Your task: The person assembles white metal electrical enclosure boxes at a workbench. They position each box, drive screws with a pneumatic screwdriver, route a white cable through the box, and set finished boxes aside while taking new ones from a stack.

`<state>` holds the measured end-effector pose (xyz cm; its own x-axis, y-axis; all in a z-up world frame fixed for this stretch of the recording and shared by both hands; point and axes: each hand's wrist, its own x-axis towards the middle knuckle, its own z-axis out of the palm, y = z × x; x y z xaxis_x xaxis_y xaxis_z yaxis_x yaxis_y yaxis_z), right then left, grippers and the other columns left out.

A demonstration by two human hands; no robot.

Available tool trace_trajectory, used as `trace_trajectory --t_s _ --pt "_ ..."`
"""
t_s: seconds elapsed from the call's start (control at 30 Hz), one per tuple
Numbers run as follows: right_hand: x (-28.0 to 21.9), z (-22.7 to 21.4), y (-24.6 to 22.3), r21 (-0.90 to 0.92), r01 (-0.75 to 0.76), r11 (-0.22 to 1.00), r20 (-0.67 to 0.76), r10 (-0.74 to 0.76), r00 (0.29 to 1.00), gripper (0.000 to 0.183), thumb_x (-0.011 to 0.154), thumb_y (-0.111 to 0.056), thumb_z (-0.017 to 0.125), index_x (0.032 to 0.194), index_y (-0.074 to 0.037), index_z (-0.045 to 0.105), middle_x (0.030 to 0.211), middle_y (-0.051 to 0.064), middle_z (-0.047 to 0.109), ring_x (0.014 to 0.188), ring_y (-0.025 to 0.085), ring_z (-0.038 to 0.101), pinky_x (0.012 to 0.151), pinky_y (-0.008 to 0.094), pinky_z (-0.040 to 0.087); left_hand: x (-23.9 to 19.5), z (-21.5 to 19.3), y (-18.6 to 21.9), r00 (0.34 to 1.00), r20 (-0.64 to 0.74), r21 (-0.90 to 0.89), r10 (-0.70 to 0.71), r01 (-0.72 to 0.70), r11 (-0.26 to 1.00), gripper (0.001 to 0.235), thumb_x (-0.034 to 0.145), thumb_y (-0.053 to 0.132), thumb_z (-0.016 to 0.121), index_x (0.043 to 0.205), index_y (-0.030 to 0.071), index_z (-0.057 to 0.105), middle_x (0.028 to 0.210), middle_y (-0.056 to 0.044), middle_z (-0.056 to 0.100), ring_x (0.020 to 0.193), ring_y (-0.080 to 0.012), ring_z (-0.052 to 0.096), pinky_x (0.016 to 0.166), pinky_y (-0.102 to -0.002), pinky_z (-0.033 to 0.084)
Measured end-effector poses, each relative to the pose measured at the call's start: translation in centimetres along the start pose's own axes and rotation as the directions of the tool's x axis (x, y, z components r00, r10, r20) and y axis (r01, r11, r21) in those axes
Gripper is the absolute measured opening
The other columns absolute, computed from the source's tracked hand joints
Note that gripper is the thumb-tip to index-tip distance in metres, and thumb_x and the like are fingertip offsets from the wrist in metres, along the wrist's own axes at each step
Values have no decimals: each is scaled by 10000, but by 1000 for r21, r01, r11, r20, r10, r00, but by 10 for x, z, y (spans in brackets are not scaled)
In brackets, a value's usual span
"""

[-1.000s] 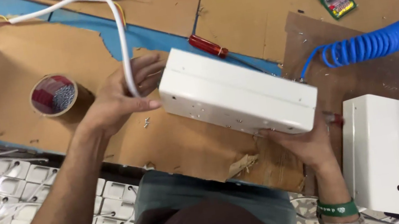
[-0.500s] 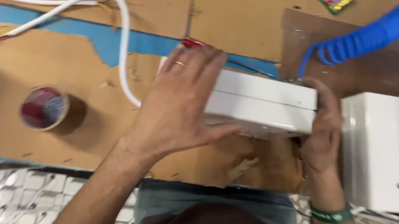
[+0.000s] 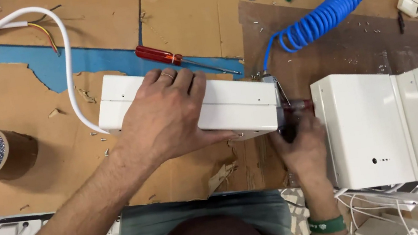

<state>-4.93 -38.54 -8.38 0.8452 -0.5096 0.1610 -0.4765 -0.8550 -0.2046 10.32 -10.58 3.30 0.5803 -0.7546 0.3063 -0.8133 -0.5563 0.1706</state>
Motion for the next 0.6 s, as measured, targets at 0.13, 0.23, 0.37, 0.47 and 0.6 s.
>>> trace_trajectory --t_s 0.13,0.23,0.37,0.47,0.6 --pt "-10 8 -8 -30 69 997 14 -69 998 803 754 -413 858 1324 56 541 1351 334 521 1187 492 558 950 541 509 11 5 14 999 -4 2 51 -51 999 1005 705 828 687 1139 -75 615 1026 -229 668 995 -380 676 949 -509 489" --pt "-5 10 -10 34 59 998 65 -62 996 801 779 -380 838 1377 49 523 1325 330 538 1155 499 585 891 536 537 22 10 37 995 -42 15 90 -89 996 1009 718 833 657 1130 -87 618 1033 -223 670 997 -370 677 929 -505 494" --pt "0 -6 -9 54 19 998 152 -27 988 751 778 -342 811 1382 4 530 1291 307 566 1100 482 613 866 530 541 35 15 49 995 8 4 100 -100 995 977 805 812 607 1145 -104 616 1030 -216 670 1014 -367 671 940 -499 501" --pt "-12 -18 3 161 65 985 -100 -50 994 570 859 -342 778 1278 -1 597 1236 292 606 1089 475 632 880 529 540 35 29 46 992 -20 35 123 -123 992 1025 805 835 581 1155 -128 617 1024 -244 673 957 -359 680 922 -500 508" --pt "-21 -1 38 -18 11 1000 -14 -12 1000 444 962 -345 731 1201 9 608 1204 280 617 1061 478 637 909 526 544 35 25 44 989 -76 57 124 -119 991 1033 798 831 590 1156 -137 619 1036 -261 674 949 -368 681 909 -496 510"
